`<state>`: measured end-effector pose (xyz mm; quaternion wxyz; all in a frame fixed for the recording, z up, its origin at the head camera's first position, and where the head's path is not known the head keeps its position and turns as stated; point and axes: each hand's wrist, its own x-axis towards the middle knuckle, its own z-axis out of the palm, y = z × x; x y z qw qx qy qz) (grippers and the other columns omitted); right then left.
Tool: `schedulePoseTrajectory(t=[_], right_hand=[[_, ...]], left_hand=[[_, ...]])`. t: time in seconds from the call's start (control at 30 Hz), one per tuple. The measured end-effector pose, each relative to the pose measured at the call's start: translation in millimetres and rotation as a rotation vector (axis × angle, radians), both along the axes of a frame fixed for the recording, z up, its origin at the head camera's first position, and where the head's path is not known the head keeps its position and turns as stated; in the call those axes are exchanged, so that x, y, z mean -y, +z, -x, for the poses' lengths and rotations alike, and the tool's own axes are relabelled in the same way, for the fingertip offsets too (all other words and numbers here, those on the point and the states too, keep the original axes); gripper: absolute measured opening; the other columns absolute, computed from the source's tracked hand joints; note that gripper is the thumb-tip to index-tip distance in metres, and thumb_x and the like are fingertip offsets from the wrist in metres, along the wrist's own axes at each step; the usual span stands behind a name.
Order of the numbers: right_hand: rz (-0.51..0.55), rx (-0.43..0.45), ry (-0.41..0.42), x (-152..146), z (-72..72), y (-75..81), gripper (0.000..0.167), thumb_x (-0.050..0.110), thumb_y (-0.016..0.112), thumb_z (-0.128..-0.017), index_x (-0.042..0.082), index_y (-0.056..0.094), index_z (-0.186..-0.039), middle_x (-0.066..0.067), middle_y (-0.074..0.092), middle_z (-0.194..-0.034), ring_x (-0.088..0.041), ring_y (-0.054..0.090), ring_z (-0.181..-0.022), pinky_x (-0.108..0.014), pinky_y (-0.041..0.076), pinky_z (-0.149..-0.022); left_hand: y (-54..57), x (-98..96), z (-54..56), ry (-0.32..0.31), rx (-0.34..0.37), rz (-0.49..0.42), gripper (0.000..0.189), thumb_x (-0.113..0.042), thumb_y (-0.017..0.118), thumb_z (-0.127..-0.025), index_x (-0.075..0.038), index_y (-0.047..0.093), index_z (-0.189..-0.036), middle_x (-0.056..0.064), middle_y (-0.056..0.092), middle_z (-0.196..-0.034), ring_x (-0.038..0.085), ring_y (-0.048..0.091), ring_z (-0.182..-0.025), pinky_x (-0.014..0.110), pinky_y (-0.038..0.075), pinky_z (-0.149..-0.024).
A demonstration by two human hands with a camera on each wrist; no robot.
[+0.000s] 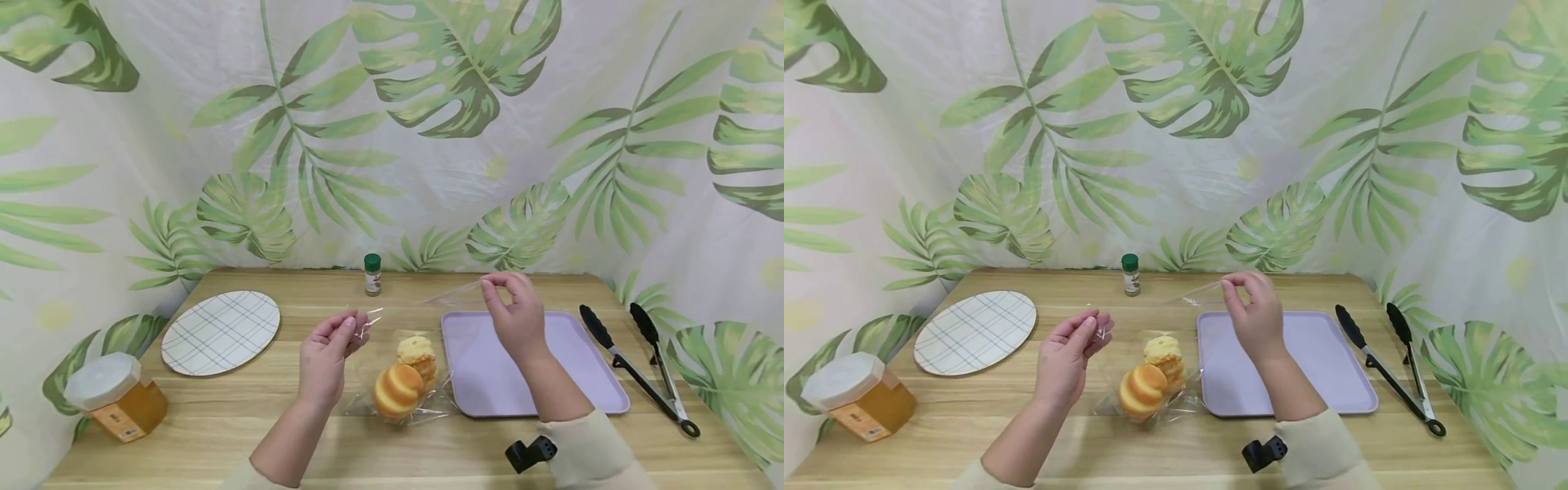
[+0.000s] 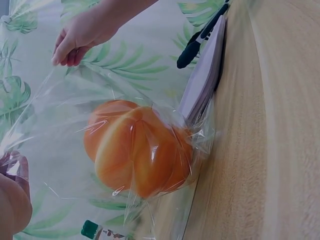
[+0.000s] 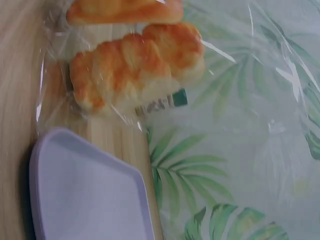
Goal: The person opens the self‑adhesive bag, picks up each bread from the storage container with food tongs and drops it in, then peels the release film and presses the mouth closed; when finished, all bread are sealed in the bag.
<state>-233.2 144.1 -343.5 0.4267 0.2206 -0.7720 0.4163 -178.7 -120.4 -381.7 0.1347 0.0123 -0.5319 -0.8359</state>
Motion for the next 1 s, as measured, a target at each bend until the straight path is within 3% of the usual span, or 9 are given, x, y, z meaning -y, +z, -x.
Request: schedulePoseTrajectory(t=[0.13, 0.3, 0.4, 0.67, 0.83, 1.0], right_hand=[[0.023, 0.016, -0.056, -18, -0.3, 1.0, 0.003, -0.005, 0.066, -0.087, -0.006, 0.068, -0.089, -0.019, 0.066, -0.086, -0.02, 0.058, -0.09, -0.008, 0.042, -0.087], [0.054, 0.067, -0.12, -38, -1.8, 0.1, 0.007, -0.001, 0.065, -0.09, -0.007, 0.067, -0.09, -0.021, 0.066, -0.09, 0.006, 0.051, -0.093, -0.008, 0.041, -0.086], [0.086, 0.096, -0.15, -50, -2.7, -1.8, 0.01, 0.002, 0.065, -0.091, -0.008, 0.066, -0.091, -0.021, 0.065, -0.092, 0.016, 0.045, -0.095, -0.009, 0.04, -0.086], [0.175, 0.135, -0.222, -83, -7.6, -5.6, 0.017, 0.006, 0.062, -0.095, -0.01, 0.065, -0.092, 0.017, 0.056, -0.089, 0.012, 0.046, -0.091, -0.009, 0.038, -0.084], [0.204, 0.089, -0.283, -102, -11.3, -2.9, 0.017, 0.004, 0.063, -0.093, -0.012, 0.067, -0.09, 0.032, 0.053, -0.086, 0.015, 0.047, -0.087, -0.009, 0.037, -0.082], [0.233, 0.117, -0.373, -120, -15.4, -2.1, 0.019, 0.008, 0.064, -0.093, -0.01, 0.068, -0.093, 0.039, 0.049, -0.085, 0.017, 0.045, -0.086, -0.008, 0.035, -0.081]], left_hand=[[0.5, 0.5, 1.1, 0.002, 0.004, -0.003, 0.014, -0.002, 0.055, -0.098, -0.003, 0.068, -0.103, -0.007, 0.077, -0.088, 0.007, 0.073, -0.085, 0.024, 0.061, -0.077], [-1.7, 1.6, 2.5, 0.004, 0.006, -0.008, 0.014, -0.003, 0.055, -0.098, -0.007, 0.069, -0.1, -0.007, 0.077, -0.088, 0.007, 0.073, -0.085, 0.023, 0.061, -0.077], [-2.9, 1.9, 3.3, 0.002, 0.003, -0.017, 0.016, -0.003, 0.055, -0.098, -0.01, 0.069, -0.098, -0.007, 0.077, -0.088, 0.007, 0.073, -0.085, 0.023, 0.061, -0.077], [-3.0, 2.0, 2.8, -0.004, -0.02, -0.026, 0.021, -0.001, 0.055, -0.098, -0.015, 0.07, -0.094, -0.006, 0.077, -0.088, 0.008, 0.074, -0.085, 0.025, 0.061, -0.078], [-2.6, 2.9, 2.6, -0.004, -0.018, -0.03, 0.02, -0.001, 0.055, -0.098, -0.014, 0.07, -0.095, -0.006, 0.077, -0.087, 0.008, 0.074, -0.086, 0.025, 0.061, -0.078], [-2.5, 3.3, 2.5, -0.005, -0.018, -0.032, 0.02, -0.002, 0.055, -0.098, -0.015, 0.07, -0.094, -0.006, 0.077, -0.088, 0.008, 0.074, -0.086, 0.025, 0.061, -0.079]])
